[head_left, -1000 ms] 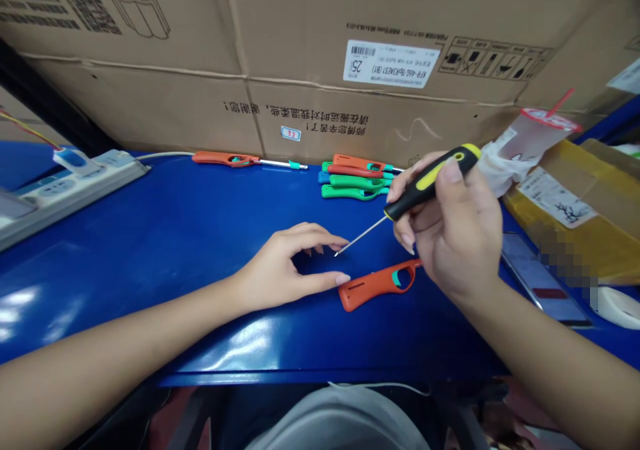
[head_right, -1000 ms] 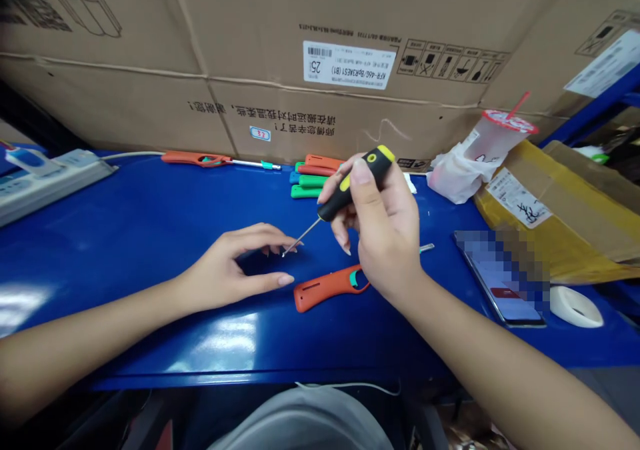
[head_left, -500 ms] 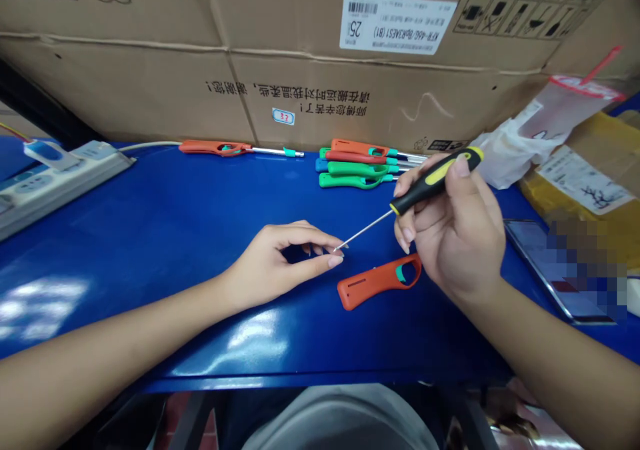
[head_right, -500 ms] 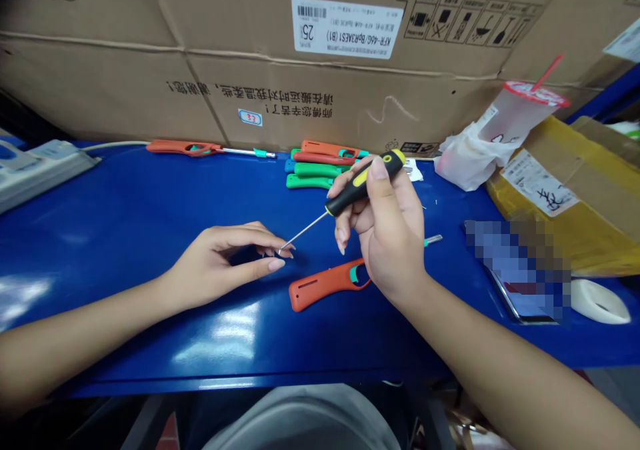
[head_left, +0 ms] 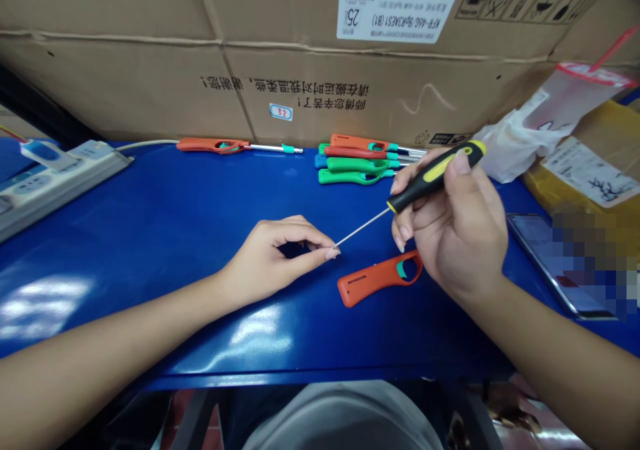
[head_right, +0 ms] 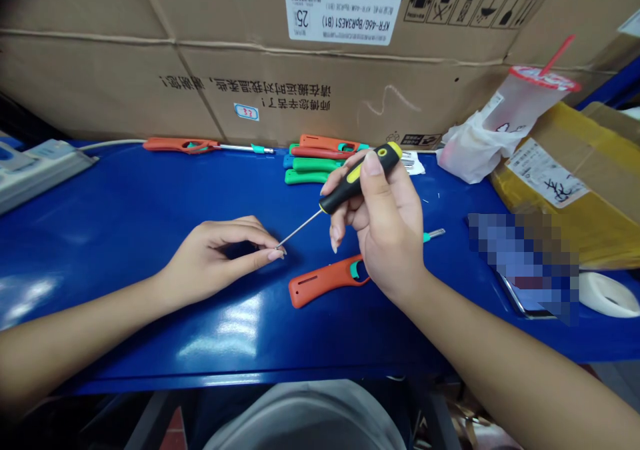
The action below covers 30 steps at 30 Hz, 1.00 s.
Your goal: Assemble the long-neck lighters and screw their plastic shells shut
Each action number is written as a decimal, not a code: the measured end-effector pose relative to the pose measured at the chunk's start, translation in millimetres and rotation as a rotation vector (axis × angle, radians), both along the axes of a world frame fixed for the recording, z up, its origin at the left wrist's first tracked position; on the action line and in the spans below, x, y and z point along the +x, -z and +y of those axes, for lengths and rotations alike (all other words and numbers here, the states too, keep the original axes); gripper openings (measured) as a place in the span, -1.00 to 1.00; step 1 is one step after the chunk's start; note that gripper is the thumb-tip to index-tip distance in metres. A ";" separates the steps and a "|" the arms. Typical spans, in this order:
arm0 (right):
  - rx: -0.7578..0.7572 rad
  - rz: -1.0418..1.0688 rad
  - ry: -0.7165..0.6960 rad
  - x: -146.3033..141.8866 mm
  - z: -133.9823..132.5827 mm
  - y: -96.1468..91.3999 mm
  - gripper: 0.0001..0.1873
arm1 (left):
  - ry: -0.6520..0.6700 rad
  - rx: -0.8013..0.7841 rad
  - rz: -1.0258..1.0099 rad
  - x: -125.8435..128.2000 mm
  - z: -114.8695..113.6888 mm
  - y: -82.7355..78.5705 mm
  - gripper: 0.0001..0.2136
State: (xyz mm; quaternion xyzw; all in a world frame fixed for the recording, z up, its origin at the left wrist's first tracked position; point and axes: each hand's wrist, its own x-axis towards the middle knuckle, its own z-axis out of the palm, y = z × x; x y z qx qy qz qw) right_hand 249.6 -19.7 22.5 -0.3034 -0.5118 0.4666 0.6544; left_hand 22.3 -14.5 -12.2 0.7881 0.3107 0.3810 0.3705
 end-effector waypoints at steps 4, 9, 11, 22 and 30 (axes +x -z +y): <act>0.009 -0.037 -0.009 0.2 -0.2 2.2 -0.73 | -0.012 0.005 0.018 0.1 -0.9 -1.9 -0.94; 0.026 -0.052 0.009 0.0 -1.6 3.8 -0.75 | -0.057 -0.018 0.063 0.0 -3.6 -3.6 -0.92; 0.027 -0.050 0.016 0.1 -2.0 4.0 -0.74 | -0.073 -0.024 0.075 -0.4 -4.1 -3.6 -0.91; 0.060 -0.114 0.033 -5.6 -6.9 3.6 -0.77 | -0.066 0.047 0.087 -0.3 -4.1 -0.2 -0.94; 0.064 -0.152 0.044 -9.7 -13.0 0.9 -0.74 | -0.055 0.127 0.116 -0.1 -3.6 2.3 -0.96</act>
